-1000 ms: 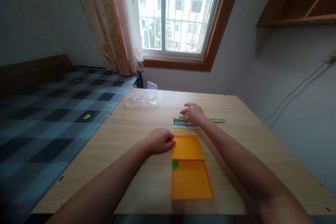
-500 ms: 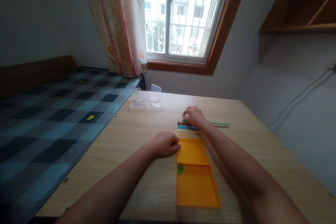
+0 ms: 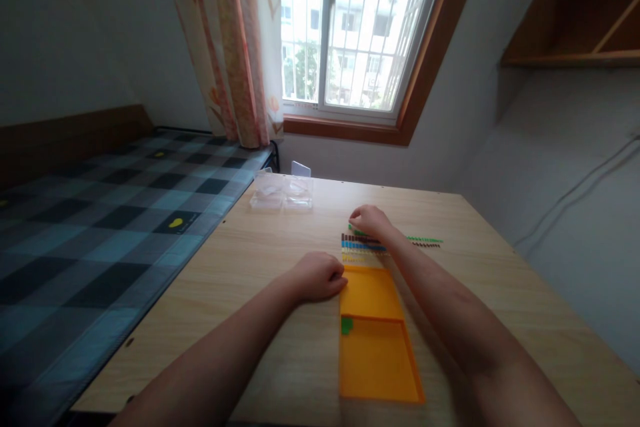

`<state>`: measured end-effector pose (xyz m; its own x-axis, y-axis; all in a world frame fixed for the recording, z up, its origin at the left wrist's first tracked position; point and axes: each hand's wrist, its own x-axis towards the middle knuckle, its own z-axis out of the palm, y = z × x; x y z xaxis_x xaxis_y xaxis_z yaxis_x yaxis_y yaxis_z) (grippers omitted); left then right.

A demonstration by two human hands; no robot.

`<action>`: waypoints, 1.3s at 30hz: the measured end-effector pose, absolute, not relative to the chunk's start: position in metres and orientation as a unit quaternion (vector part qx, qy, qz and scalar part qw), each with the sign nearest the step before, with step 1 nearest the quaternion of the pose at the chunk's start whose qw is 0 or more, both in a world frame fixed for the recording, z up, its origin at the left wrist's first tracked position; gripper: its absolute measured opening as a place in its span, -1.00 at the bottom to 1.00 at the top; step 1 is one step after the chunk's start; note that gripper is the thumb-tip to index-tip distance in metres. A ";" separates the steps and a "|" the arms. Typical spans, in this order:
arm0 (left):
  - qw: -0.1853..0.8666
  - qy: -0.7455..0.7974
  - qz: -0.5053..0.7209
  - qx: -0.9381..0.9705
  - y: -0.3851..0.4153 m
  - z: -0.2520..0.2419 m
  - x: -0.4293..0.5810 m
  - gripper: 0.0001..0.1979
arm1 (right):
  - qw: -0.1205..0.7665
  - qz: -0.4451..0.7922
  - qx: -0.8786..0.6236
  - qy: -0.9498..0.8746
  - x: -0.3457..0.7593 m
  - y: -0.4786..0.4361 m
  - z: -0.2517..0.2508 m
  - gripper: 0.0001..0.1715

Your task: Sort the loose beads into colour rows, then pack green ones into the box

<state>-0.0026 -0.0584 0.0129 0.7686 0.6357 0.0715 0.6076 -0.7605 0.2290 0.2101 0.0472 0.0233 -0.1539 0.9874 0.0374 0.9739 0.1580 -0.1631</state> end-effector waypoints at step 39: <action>0.095 0.334 0.031 0.937 -0.058 0.019 0.002 -0.73 | 0.027 0.165 -0.378 -0.910 0.224 -0.168 0.042 -0.88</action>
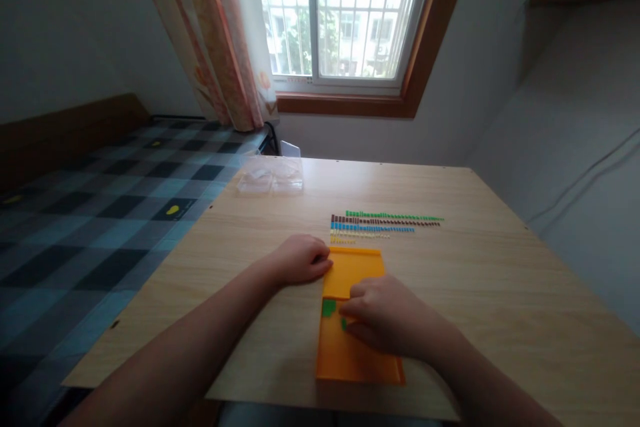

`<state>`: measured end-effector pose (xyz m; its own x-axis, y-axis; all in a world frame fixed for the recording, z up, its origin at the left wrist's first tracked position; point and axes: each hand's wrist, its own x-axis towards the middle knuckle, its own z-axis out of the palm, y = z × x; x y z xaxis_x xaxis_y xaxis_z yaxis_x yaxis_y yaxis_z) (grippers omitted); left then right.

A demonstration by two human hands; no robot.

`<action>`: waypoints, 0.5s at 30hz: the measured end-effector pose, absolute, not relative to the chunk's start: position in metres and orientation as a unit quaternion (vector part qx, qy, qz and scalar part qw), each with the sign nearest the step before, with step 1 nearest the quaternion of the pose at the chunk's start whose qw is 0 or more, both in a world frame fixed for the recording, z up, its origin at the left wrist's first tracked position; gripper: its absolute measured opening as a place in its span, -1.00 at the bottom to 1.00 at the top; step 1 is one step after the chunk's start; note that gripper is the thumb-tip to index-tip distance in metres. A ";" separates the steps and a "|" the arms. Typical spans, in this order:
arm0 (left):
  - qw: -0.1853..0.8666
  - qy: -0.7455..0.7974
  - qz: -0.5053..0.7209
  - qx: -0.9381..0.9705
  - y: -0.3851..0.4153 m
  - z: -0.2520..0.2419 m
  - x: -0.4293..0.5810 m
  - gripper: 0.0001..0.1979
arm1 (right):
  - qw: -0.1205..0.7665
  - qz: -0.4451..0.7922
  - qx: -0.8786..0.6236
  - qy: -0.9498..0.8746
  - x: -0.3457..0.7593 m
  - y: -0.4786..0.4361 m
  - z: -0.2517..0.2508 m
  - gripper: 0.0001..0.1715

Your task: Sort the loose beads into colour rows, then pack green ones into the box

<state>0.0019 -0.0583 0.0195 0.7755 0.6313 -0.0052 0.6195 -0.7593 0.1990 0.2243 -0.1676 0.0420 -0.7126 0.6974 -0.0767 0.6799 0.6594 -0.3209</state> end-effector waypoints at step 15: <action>0.102 0.327 0.022 0.939 -0.058 0.025 0.003 -0.72 | 0.057 0.141 -0.328 -0.932 0.226 -0.167 0.032 -0.71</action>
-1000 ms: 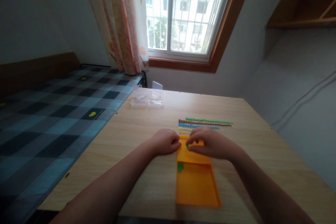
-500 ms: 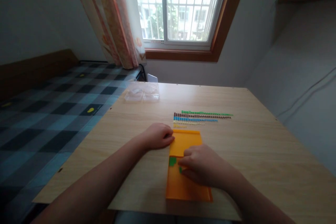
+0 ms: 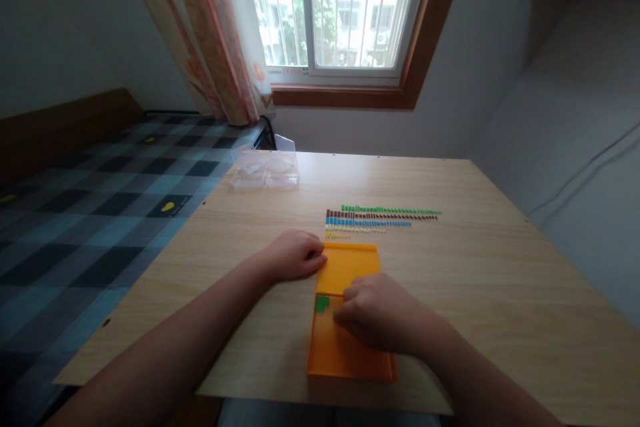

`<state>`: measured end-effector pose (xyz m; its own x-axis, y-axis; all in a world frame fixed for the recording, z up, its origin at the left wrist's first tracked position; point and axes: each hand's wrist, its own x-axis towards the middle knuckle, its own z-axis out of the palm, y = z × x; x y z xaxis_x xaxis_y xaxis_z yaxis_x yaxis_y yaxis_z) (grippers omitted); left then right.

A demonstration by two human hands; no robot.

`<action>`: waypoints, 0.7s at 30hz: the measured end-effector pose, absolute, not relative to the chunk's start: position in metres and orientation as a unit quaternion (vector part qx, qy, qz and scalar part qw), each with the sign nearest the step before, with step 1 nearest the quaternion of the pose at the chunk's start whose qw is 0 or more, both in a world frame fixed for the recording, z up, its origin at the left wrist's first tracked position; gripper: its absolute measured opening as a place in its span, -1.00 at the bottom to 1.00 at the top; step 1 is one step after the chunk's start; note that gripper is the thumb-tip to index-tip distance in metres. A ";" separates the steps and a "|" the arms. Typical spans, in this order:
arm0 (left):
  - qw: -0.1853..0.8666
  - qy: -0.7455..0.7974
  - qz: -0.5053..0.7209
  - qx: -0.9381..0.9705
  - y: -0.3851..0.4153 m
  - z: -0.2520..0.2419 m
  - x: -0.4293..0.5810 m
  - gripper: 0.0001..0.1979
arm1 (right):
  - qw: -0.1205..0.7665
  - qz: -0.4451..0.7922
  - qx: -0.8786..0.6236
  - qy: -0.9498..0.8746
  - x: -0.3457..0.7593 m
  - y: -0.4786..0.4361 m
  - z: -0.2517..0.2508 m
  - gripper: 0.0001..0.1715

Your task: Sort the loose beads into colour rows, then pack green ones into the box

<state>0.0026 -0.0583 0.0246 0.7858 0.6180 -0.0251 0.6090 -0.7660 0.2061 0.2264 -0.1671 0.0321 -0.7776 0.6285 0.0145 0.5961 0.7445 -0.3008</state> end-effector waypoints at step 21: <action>0.096 0.324 0.040 0.940 -0.060 0.022 0.001 -0.74 | 0.096 0.120 -0.320 -0.935 0.224 -0.163 0.026 -0.71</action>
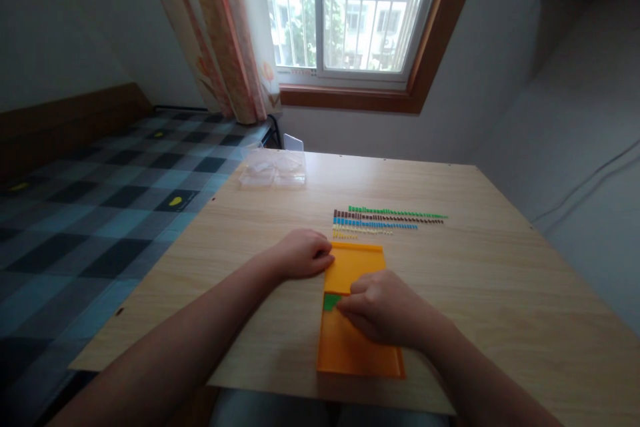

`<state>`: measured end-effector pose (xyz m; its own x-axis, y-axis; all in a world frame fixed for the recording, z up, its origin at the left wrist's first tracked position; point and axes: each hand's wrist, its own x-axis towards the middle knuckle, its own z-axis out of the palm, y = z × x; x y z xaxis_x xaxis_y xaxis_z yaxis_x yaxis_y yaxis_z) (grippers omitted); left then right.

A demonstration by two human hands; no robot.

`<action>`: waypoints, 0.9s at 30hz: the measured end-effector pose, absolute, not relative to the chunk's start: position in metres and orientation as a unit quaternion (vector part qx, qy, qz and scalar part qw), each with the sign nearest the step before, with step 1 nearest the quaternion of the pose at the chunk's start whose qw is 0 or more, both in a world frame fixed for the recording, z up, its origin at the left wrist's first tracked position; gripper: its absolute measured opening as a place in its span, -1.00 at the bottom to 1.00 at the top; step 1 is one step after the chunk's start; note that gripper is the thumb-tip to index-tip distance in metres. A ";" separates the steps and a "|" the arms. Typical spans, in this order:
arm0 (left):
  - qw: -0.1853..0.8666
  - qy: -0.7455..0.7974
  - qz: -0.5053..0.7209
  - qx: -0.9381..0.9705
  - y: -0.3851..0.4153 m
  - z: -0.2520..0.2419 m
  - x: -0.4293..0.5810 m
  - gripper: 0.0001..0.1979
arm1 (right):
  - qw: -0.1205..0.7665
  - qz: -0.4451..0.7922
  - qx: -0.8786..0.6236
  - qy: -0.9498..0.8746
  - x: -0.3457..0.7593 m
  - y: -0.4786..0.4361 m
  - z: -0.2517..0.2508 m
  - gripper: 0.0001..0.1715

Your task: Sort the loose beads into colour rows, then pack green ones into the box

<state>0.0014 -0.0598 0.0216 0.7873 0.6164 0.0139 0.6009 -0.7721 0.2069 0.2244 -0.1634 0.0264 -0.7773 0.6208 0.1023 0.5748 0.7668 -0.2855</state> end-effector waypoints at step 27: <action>0.100 0.337 0.037 0.935 -0.058 0.019 0.002 -0.73 | 0.398 0.047 -0.454 -0.796 0.244 -0.134 0.009 -0.72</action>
